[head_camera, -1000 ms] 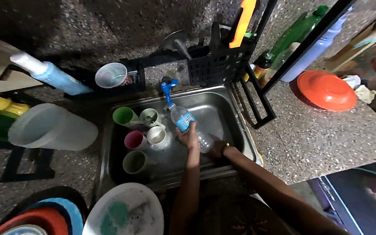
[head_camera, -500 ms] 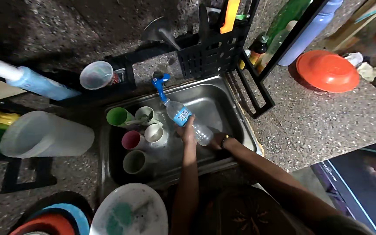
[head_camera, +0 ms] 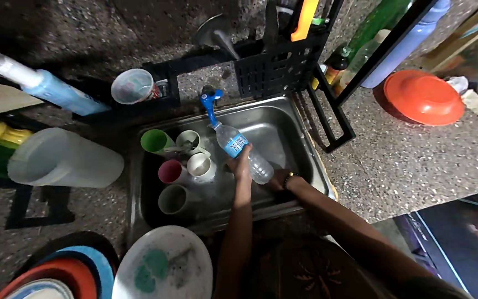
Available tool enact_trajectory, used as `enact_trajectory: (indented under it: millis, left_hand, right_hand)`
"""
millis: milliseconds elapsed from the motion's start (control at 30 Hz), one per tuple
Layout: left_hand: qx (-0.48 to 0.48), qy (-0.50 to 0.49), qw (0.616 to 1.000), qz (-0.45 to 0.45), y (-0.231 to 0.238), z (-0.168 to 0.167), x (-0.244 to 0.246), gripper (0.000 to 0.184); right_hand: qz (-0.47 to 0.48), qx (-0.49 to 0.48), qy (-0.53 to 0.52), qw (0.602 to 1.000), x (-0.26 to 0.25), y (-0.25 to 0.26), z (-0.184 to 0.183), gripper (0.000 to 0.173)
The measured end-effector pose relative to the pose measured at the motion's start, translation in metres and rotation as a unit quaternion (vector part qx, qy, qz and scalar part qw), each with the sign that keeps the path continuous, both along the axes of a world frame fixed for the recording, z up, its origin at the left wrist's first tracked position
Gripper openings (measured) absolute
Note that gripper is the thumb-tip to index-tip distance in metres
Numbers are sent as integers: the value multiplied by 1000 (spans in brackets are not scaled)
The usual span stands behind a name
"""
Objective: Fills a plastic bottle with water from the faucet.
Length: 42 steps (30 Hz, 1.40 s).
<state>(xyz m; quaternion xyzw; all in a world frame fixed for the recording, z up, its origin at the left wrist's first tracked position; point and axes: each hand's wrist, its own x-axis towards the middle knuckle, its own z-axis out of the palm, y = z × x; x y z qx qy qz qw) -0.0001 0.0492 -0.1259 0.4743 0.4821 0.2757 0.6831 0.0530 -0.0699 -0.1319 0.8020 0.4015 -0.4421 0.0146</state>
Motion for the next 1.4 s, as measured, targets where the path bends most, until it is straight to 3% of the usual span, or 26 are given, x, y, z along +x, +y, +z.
enact_trajectory:
  millis: [633, 867, 1267, 1400]
  left_hand:
    - [1, -15, 1000, 0, 2, -3, 1, 59]
    - [-7, -6, 1000, 5, 1, -1, 0, 55]
    - [-5, -8, 1000, 5, 1, -1, 0, 56]
    - [-1, -14, 1000, -5, 1, 0, -1, 55]
  right_hand:
    - [-18, 16, 18, 1000, -5, -3, 22, 63]
    - [-13, 19, 5, 1000, -2, -3, 0, 65]
    - [-5, 6, 10, 1000, -4, -2, 18, 65]
    - [-20, -11, 0, 1000, -3, -3, 7, 71]
